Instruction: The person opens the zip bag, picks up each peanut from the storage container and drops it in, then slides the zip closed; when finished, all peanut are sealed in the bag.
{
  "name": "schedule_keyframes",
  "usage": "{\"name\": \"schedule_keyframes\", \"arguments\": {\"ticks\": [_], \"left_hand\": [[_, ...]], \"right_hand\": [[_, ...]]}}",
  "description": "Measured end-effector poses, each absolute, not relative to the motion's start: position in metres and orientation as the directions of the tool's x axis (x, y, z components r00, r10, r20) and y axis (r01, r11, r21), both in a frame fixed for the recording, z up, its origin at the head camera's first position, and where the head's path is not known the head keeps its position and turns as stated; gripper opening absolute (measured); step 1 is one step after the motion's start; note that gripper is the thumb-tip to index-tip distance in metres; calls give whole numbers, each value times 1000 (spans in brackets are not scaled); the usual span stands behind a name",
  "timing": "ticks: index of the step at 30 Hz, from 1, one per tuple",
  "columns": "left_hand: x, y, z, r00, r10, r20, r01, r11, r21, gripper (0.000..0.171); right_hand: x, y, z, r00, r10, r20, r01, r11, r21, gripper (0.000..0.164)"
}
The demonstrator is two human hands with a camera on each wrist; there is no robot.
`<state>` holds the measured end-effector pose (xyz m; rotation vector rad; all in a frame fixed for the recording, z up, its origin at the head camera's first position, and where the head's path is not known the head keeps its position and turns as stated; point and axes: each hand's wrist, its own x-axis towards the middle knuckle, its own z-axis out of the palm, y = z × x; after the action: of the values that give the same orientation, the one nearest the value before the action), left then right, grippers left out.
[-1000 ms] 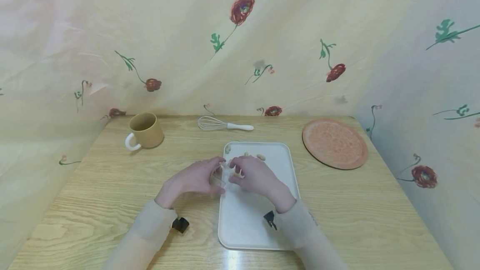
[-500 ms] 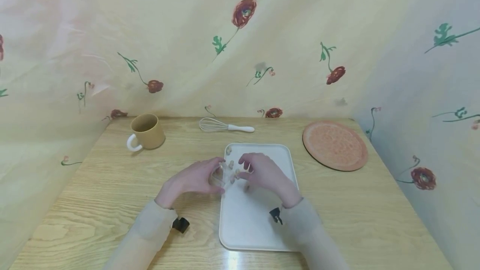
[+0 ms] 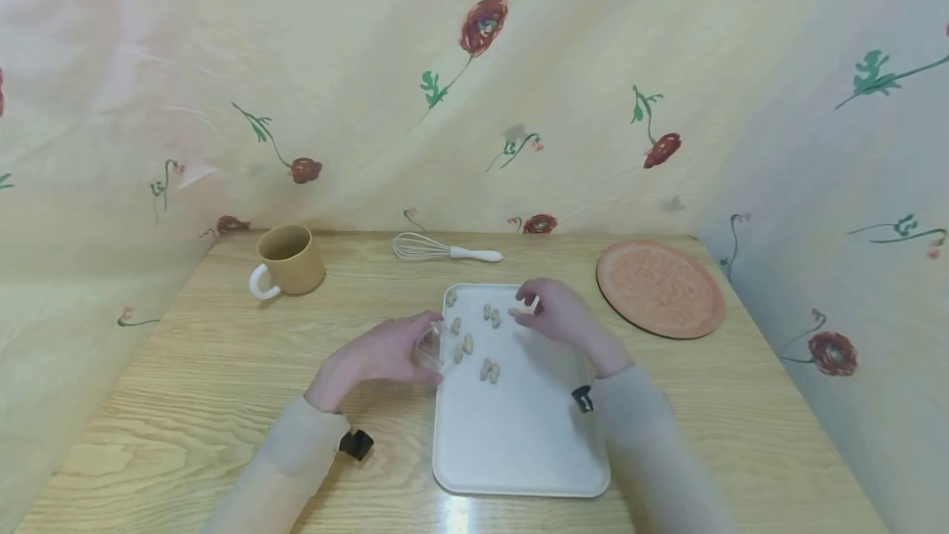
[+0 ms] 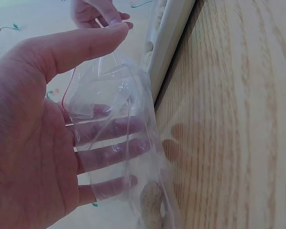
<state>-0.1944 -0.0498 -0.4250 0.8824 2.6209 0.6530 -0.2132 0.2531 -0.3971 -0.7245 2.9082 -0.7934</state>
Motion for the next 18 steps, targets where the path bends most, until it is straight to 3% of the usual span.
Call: {"name": "schedule_keyframes", "arguments": {"ticks": [18], "left_hand": [[-195,-50,-426,-762,631,-143,486,704,518,92]], "right_hand": [[-248,270,-425,-867,-487,-105,-373,774,-511,28]]}}
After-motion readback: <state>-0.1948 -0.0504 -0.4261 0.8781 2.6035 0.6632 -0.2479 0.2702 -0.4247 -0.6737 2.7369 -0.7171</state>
